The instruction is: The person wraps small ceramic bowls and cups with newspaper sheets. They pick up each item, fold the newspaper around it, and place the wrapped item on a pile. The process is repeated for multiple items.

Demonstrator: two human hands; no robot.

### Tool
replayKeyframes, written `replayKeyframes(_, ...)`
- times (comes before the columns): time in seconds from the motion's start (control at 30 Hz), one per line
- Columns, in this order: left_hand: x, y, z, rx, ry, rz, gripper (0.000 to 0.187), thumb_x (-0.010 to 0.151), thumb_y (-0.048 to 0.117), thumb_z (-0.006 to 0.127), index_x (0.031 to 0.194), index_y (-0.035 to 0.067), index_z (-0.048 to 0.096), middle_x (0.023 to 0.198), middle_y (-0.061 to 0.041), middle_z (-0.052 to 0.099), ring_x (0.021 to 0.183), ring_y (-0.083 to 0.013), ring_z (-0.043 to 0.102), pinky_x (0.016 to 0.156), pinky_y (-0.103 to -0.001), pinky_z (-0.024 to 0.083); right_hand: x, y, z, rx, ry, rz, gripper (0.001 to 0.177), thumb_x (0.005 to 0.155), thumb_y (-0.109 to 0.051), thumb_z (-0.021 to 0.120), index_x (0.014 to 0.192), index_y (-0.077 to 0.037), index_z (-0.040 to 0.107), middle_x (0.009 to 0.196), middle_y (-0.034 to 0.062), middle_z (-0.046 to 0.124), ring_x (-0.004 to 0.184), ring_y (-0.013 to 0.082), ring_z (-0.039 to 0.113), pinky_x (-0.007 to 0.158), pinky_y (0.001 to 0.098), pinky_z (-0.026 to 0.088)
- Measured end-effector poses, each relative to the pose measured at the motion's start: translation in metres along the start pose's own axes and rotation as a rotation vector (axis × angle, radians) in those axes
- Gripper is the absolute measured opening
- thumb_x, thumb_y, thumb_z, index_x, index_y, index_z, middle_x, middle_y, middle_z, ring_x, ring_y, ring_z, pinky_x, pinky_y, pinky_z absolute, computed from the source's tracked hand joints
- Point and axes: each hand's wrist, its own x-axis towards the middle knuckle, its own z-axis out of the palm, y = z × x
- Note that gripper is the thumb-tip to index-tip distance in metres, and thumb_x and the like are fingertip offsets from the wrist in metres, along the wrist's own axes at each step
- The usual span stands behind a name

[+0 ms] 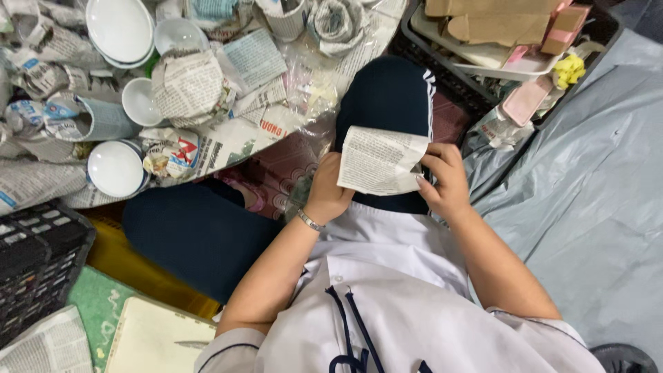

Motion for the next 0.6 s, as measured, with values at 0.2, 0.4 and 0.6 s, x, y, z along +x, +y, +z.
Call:
replayKeyframes(0.2,0.011,0.004,0.004,0.012,0.016,0.013,0.022,0.089,0.012,0.068,0.109,0.003,0.067,0.104,-0.016,0.066,0.098,-0.0381,0.060,0.091,-0.046,0.046,-0.005,-0.012,0.006,0.017,0.174,-0.033,0.027,0.081,-0.012,0.080,0.105,-0.005,0.069,0.113,0.0122,0.066,0.104,0.0329,0.061,0.093,0.0409,0.047)
replayKeyframes(0.4,0.019,0.002,-0.001,0.108,0.005,0.020,0.024,0.088,0.006,0.068,0.112,0.004,0.069,0.114,-0.014,0.068,0.108,-0.0377,0.063,0.098,-0.047,0.050,0.012,-0.015,-0.002,0.004,0.154,0.136,0.027,0.083,-0.003,0.074,0.109,-0.003,0.067,0.105,0.0091,0.067,0.100,0.0293,0.064,0.093,0.0384,0.049)
replayKeyframes(0.6,0.010,0.021,-0.015,0.052,0.066,0.184,0.053,0.079,0.031,0.085,0.118,0.001,0.065,0.119,-0.017,0.064,0.107,-0.0379,0.063,0.094,-0.048,0.051,0.013,-0.012,0.006,0.096,0.126,0.330,0.029,0.086,-0.004,0.073,0.111,-0.001,0.060,0.103,0.0106,0.063,0.092,0.0228,0.063,0.085,0.0321,0.050)
